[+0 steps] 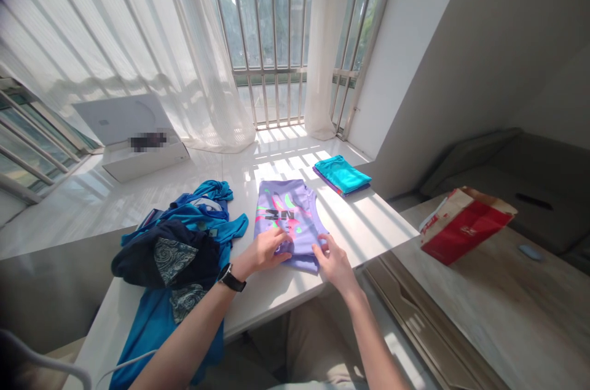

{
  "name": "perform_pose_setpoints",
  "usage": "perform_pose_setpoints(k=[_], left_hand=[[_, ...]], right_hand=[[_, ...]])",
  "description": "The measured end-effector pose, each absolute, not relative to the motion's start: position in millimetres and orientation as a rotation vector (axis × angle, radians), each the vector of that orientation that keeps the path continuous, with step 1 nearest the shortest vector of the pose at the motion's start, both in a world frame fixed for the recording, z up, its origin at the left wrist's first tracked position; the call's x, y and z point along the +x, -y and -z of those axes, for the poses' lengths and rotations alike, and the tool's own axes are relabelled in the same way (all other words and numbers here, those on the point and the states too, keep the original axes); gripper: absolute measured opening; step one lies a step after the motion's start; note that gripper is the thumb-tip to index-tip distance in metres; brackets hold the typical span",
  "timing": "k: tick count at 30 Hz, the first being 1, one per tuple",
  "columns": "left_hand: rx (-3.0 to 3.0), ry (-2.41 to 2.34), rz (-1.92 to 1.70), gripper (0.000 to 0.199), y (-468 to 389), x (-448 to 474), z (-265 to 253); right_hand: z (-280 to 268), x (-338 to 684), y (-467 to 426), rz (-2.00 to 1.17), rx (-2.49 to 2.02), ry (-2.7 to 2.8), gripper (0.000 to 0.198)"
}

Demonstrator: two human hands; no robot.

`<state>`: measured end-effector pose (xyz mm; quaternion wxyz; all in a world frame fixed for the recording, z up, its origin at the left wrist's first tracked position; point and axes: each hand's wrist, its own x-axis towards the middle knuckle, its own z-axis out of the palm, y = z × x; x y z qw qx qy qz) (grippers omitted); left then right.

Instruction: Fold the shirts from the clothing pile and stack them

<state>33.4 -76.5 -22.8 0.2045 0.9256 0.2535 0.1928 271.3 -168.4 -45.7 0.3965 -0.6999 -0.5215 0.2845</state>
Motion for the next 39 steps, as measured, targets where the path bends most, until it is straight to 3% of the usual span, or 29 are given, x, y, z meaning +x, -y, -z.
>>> perform_pose_setpoints(k=[5, 10, 13, 17, 21, 26, 39], left_hand=[[2.641, -0.748, -0.515, 0.036, 75, 35, 29], [2.737, -0.828, -0.466, 0.015, 75, 40, 28], [2.688, -0.891, -0.501, 0.017, 73, 41, 29], [2.484, -0.993, -0.573, 0.017, 68, 41, 33], [2.386, -1.073, -0.595, 0.023, 66, 45, 37], [2.462, -1.086, -0.597, 0.022, 68, 46, 38], [2.668, -0.962, -0.659, 0.025, 76, 47, 28]], right_hand=[[46, 265, 152, -0.675, -1.632, 1.313, 0.034], [49, 263, 148, -0.789, -1.464, 1.085, 0.051], [51, 263, 161, -0.767, -1.441, 1.045, 0.05], [50, 265, 186, -0.65, -1.486, 1.506, 0.026], [43, 263, 195, -0.407, -1.438, 1.964, 0.028], [38, 259, 188, -0.247, -1.376, 2.099, 0.018], [62, 248, 150, -0.288, -1.829, 1.721, 0.028]])
